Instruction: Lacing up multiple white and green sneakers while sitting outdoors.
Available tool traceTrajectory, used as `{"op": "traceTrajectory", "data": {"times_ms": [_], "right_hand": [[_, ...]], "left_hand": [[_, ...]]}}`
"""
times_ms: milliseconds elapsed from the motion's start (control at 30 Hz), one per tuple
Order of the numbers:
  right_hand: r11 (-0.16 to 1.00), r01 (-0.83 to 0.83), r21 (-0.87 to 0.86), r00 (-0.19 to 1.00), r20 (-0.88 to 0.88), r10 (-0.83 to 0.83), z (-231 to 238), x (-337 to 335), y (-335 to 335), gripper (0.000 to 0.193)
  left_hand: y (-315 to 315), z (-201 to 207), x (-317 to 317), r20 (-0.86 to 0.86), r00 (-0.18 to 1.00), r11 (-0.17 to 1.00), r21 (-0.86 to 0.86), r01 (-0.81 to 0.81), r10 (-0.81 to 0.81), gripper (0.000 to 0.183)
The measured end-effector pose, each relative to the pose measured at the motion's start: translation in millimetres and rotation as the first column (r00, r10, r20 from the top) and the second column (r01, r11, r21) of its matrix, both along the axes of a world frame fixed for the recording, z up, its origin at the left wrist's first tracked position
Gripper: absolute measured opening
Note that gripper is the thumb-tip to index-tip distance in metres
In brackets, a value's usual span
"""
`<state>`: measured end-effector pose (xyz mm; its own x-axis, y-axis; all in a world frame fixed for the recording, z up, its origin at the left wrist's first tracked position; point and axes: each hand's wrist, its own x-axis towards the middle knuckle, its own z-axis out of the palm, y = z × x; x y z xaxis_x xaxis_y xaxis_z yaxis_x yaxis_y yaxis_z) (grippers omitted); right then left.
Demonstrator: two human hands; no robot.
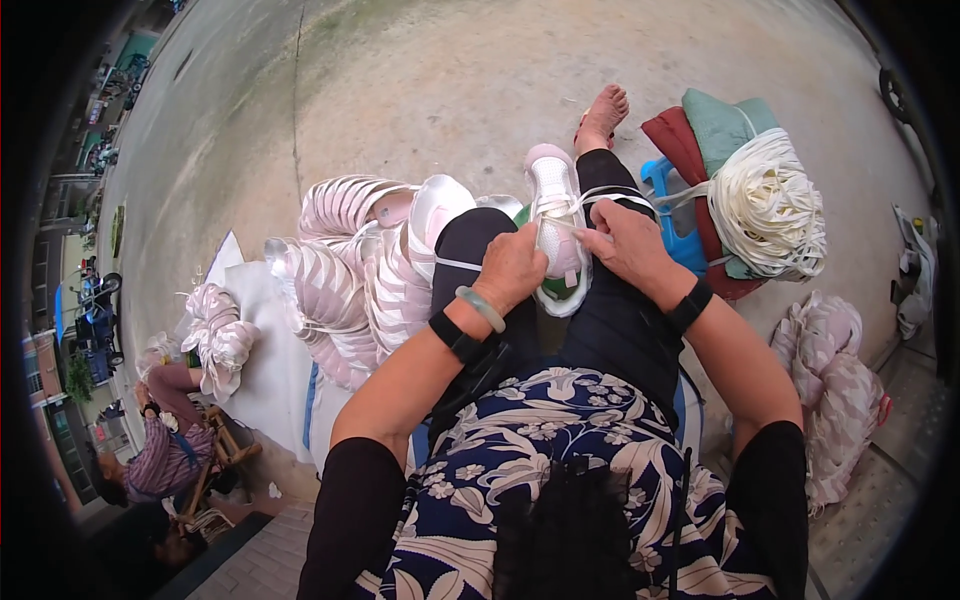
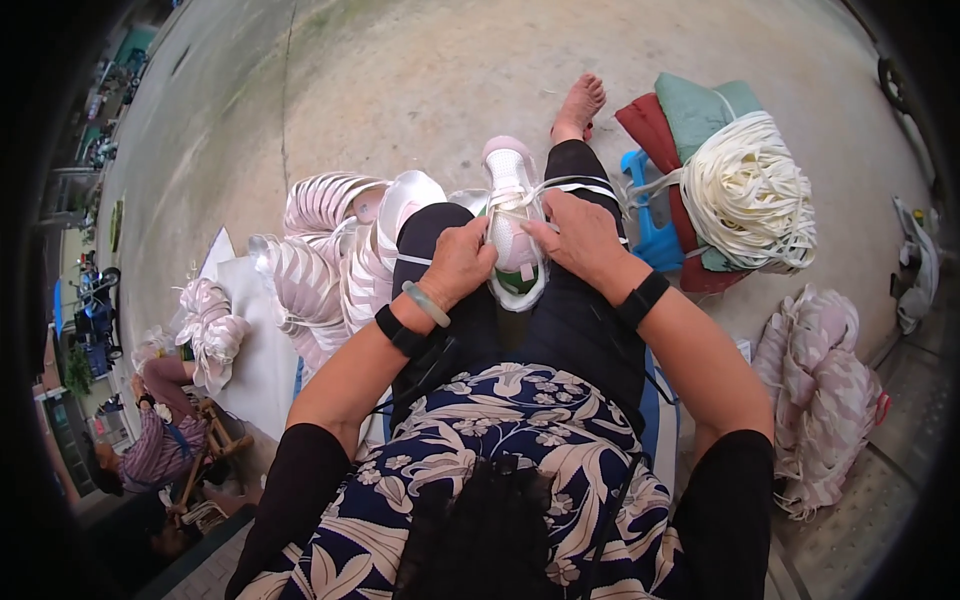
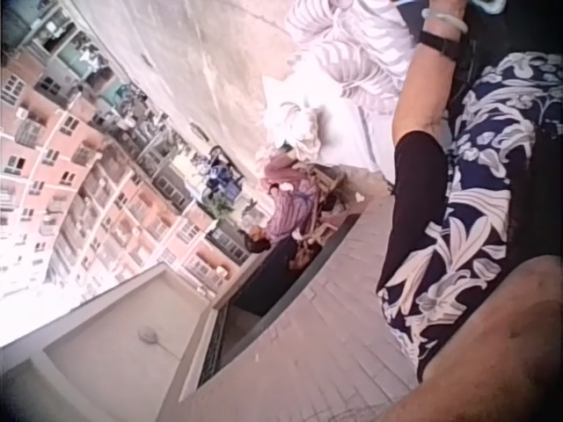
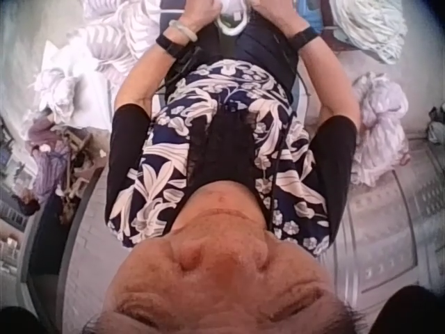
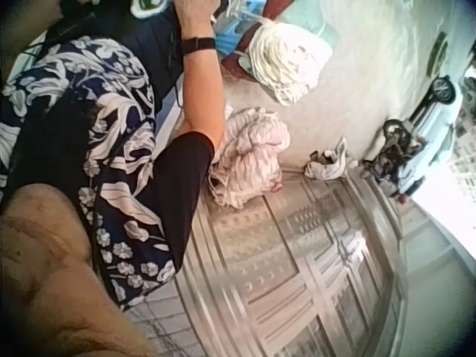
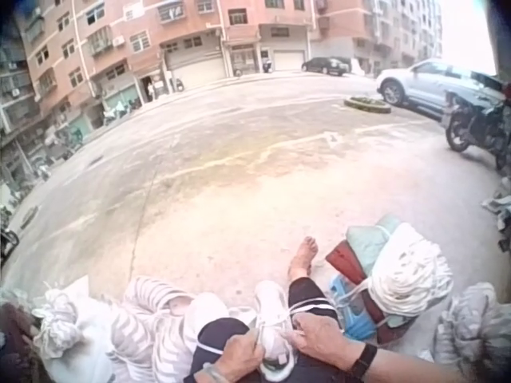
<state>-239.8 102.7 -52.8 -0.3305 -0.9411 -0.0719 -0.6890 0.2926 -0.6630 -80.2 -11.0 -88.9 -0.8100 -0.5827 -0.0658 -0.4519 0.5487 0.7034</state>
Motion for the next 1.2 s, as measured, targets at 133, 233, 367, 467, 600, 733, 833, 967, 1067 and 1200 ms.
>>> {"op": "traceTrajectory", "data": {"times_ms": [133,233,367,467,600,733,833,967,1067,1200], "right_hand": [[1.0,0.015,-0.001,0.985,-0.172,-0.015,-11.4,6.5,-11.6,0.042],[0.999,0.046,-0.02,0.98,-0.193,-0.049,-16.0,6.6,-13.1,0.048],[0.996,0.085,-0.001,0.984,-0.155,-0.084,-19.3,7.7,-15.4,0.043],[0.997,0.066,-0.041,0.99,-0.12,-0.071,-19.7,9.4,-13.8,0.036],[0.996,0.071,-0.055,0.994,-0.078,-0.075,-34.9,9.2,-13.7,0.03],[0.996,0.085,-0.041,0.995,-0.044,-0.087,-33.7,8.5,-12.8,0.024],[0.997,0.059,-0.041,0.998,-0.032,-0.06,-29.6,6.9,-12.4,0.021],[0.993,0.047,-0.107,0.998,-0.027,-0.05,-27.9,6.7,-12.7,0.018],[0.993,0.106,-0.059,0.994,0.011,-0.106,-24.9,11.2,-11.3,0.019],[0.983,0.181,0.002,0.982,0.044,-0.181,-37.4,9.7,-5.7,0.021]], "left_hand": [[3.2,15.5,-2.5,0.095,0.995,0.997,-0.064,0.036,-0.03,0.02],[9.4,27.8,-10.2,-0.059,0.997,0.975,-0.212,-0.06,0.048,0.018],[13.2,23.3,-22.2,-0.191,0.979,0.954,-0.3,0.008,-0.068,0.014],[15.2,19.2,-29.2,-0.08,0.996,0.962,-0.274,0.021,-0.045,0.012],[13.4,12.9,-39.1,-0.013,1.0,0.954,-0.3,-0.015,0.012,0.013],[12.4,9.9,-47.5,0.007,0.999,0.956,-0.292,-0.034,0.038,0.015],[14.1,7.3,-49.8,0.016,0.997,0.951,-0.303,-0.061,0.069,0.014],[14.0,5.8,-51.3,0.028,0.997,0.953,-0.295,-0.065,0.076,0.012],[13.7,6.2,-51.4,0.017,0.996,0.961,-0.264,-0.082,0.089,0.012],[14.2,11.4,-46.7,-0.024,0.999,0.975,-0.217,-0.046,0.041,0.011]]}}
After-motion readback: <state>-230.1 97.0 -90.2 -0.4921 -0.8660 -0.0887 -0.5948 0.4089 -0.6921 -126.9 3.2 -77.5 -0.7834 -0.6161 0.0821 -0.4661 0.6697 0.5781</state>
